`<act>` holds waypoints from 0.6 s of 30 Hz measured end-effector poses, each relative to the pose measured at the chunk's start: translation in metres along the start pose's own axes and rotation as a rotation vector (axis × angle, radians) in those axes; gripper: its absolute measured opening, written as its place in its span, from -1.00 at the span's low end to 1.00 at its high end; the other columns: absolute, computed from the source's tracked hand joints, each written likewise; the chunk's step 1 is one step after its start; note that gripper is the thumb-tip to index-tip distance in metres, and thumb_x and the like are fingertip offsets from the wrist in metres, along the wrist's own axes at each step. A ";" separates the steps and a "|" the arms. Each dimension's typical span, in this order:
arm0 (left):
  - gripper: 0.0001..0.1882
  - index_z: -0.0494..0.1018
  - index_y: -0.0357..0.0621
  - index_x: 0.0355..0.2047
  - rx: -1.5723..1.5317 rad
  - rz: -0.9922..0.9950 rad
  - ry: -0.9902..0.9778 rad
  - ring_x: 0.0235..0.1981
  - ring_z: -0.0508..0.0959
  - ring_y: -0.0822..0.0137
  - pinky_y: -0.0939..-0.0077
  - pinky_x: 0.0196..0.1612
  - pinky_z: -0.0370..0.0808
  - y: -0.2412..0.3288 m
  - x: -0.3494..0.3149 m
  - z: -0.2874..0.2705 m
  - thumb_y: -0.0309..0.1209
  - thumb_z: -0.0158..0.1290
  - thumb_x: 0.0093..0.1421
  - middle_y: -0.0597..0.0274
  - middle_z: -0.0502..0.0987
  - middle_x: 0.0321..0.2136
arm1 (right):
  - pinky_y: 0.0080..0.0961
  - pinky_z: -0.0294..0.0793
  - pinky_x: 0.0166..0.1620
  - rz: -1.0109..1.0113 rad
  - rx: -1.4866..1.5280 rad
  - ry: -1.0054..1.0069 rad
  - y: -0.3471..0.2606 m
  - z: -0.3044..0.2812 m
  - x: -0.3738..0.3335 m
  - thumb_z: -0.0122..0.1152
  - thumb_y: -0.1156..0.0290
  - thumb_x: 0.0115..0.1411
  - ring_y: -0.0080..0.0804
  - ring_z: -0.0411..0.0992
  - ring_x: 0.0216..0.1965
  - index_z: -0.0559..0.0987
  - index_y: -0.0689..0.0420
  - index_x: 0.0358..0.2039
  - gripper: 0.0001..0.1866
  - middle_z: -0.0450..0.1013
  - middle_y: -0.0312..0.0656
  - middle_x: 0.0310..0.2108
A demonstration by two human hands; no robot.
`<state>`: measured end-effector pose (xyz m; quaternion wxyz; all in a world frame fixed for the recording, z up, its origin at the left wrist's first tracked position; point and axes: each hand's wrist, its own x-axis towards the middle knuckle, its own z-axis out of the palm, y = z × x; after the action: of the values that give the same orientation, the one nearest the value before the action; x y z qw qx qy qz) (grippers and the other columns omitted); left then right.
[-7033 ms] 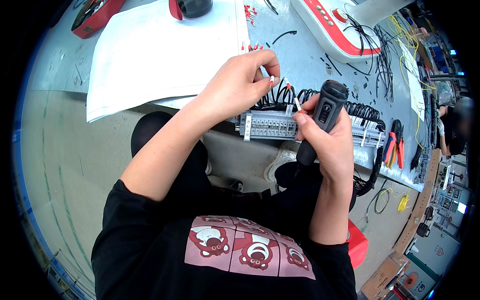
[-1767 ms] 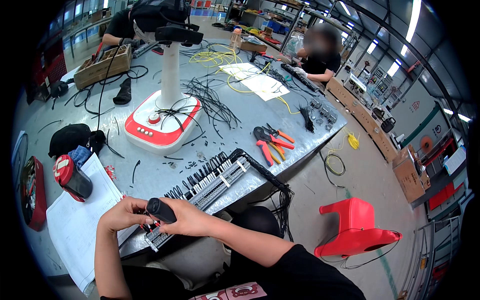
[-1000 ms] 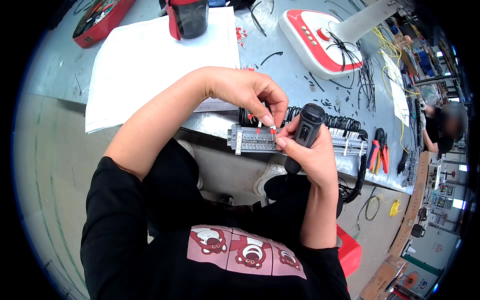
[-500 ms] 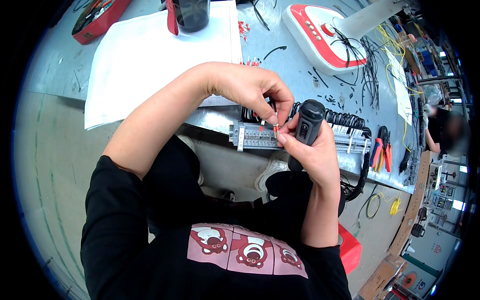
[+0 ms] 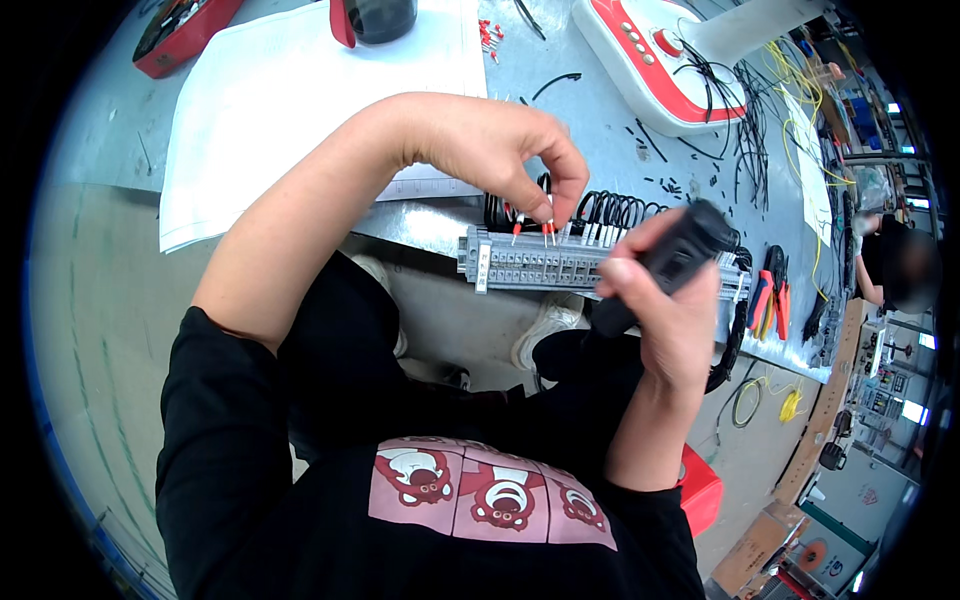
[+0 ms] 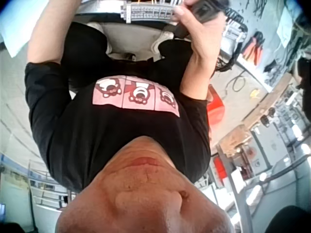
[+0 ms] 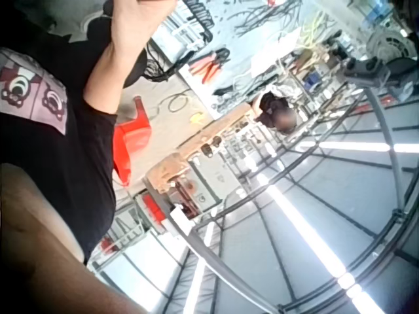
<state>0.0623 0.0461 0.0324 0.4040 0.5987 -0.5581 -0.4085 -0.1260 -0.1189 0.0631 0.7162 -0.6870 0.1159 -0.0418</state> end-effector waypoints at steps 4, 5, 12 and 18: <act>-0.92 0.60 -0.14 -0.39 0.080 -0.089 0.012 -0.13 0.39 0.35 0.45 0.05 0.33 0.000 -0.001 -0.005 -0.53 0.16 0.07 0.37 0.57 -0.42 | -0.44 0.44 -0.38 -0.401 0.266 0.052 -0.021 0.000 -0.007 0.36 0.50 0.09 -0.49 0.37 -0.55 0.35 0.09 -0.19 -0.64 0.38 -0.29 -0.47; -0.91 0.60 -0.13 -0.39 0.089 -0.102 0.012 -0.13 0.39 0.35 0.46 0.03 0.34 -0.001 0.000 -0.004 -0.53 0.15 0.06 0.37 0.57 -0.42 | -0.42 0.43 -0.37 -0.487 0.319 0.061 -0.027 0.002 -0.010 0.35 0.47 0.10 -0.49 0.35 -0.57 0.33 0.07 -0.17 -0.62 0.36 -0.30 -0.48; -0.87 0.61 -0.12 -0.40 0.139 -0.138 0.000 -0.14 0.41 0.34 0.48 -0.08 0.40 0.002 0.005 -0.002 -0.53 0.11 0.03 0.35 0.57 -0.41 | -0.49 0.38 -0.30 -0.777 0.192 0.031 -0.025 0.028 -0.015 0.39 0.24 0.18 -0.54 0.36 -0.50 0.31 -0.02 -0.19 -0.61 0.37 -0.38 -0.44; -0.87 0.62 -0.13 -0.39 0.138 -0.102 0.027 -0.19 0.44 0.29 0.44 -0.12 0.41 -0.002 0.003 0.000 -0.52 0.12 0.02 0.27 0.56 -0.41 | -0.42 0.44 -0.31 -0.776 0.120 -0.004 -0.013 0.039 -0.012 0.40 0.32 0.17 -0.46 0.41 -0.49 0.29 -0.01 -0.19 -0.60 0.42 -0.30 -0.42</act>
<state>0.0628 0.0432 0.0305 0.3478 0.6582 -0.5483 -0.3811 -0.1273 -0.0794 0.0785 0.6863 -0.6368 -0.1564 -0.3147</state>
